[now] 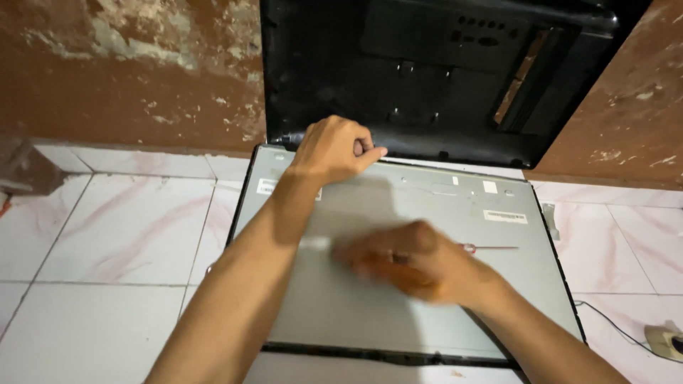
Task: The person unscrews screws on the back cover of a television lying face-down on a small table using a screwdriver, then brushes dust from the internal components and panel edges with a brush, working around the opened casing.
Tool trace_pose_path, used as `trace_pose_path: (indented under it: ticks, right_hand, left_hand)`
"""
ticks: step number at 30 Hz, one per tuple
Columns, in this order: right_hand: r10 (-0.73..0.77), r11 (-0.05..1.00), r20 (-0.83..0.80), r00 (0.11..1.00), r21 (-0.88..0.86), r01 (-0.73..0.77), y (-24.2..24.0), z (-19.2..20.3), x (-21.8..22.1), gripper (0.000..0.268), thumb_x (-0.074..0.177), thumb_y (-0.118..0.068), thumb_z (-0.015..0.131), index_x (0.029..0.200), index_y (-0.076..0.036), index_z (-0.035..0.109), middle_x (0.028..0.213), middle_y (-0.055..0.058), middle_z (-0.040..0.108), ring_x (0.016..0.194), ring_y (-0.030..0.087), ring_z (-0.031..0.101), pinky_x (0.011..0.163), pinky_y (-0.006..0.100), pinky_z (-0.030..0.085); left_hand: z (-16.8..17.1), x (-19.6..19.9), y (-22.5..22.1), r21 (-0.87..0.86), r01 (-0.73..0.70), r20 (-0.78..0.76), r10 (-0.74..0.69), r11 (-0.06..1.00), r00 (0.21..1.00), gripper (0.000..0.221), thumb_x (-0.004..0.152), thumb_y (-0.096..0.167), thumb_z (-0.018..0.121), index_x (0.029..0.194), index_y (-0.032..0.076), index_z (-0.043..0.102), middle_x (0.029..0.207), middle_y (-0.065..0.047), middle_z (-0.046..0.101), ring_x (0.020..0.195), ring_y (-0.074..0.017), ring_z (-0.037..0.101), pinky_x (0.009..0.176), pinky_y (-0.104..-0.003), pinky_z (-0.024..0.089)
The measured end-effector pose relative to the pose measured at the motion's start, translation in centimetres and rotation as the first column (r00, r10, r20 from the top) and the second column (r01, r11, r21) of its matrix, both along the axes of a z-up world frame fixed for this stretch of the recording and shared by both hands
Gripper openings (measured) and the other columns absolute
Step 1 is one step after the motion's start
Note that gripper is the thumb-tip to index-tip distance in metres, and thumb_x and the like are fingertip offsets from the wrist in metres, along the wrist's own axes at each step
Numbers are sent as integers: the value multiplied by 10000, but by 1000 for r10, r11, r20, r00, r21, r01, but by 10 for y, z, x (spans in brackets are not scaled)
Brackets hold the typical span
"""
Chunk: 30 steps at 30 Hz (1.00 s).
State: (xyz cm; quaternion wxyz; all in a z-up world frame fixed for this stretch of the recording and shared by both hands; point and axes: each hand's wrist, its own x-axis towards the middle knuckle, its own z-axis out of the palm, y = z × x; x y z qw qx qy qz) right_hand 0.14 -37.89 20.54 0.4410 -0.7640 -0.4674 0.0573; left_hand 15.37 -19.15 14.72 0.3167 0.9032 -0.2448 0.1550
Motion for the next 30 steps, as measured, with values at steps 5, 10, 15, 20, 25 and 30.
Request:
trace_pose_path:
  ticks: [5, 10, 15, 20, 25, 30]
  right_hand:
    - [-71, 991, -70, 995, -114, 63, -13, -23, 6, 143, 889, -206, 739, 961, -109, 815, 868, 92, 814, 722, 227, 762, 632, 327, 592]
    - [-166, 986, 229, 959, 72, 153, -11, -11, 8, 149, 884, -173, 756, 905, -31, 799, 786, 185, 784, 543, 299, 713, 487, 335, 574]
    - [201, 948, 791, 577, -305, 87, -41, -59, 21, 248, 887, -117, 770, 1130, -75, 796, 558, -40, 638, 638, 142, 665, 869, 366, 540]
    - [-265, 957, 294, 918, -35, 288, -15, 9, 13, 127, 901, -124, 686, 924, -60, 793, 716, 109, 749, 511, 257, 684, 459, 347, 534]
    - [-42, 999, -385, 922, 12, 51, -31, -13, 23, 193, 832, -94, 798, 964, 46, 797, 580, 157, 720, 374, 139, 605, 351, 215, 478]
    - [-488, 821, 532, 692, 11, 571, -38, -3, 32, 170, 867, -131, 753, 1032, -164, 784, 683, 62, 714, 565, 304, 697, 490, 401, 517]
  left_hand:
    - [6, -6, 0, -31, -12, 14, 12, 999, 1000, 292, 798, 461, 732, 782, 175, 788, 709, -31, 733, 683, -292, 704, 638, -430, 561]
    - [8, 2, 1, 21, 15, 25, -16, 1000, 1000, 288, 795, 523, 717, 785, 242, 774, 726, -14, 741, 771, -313, 738, 677, -474, 579]
    - [2, -3, 0, 1, -18, 14, 18, 1000, 1000, 243, 800, 472, 742, 753, 235, 768, 676, 14, 728, 701, -282, 731, 663, -414, 578]
    - [8, -5, -1, 29, -1, 27, 1, 1000, 1000, 258, 805, 470, 724, 786, 220, 782, 722, -9, 748, 741, -303, 735, 680, -451, 585]
    - [4, -8, 1, 37, 6, 30, -7, 999, 1000, 235, 810, 457, 733, 785, 228, 779, 727, 6, 743, 758, -300, 734, 683, -454, 584]
    - [4, -8, 1, 51, -22, 27, 21, 998, 999, 228, 810, 459, 736, 782, 237, 779, 732, 18, 737, 781, -280, 736, 702, -438, 588]
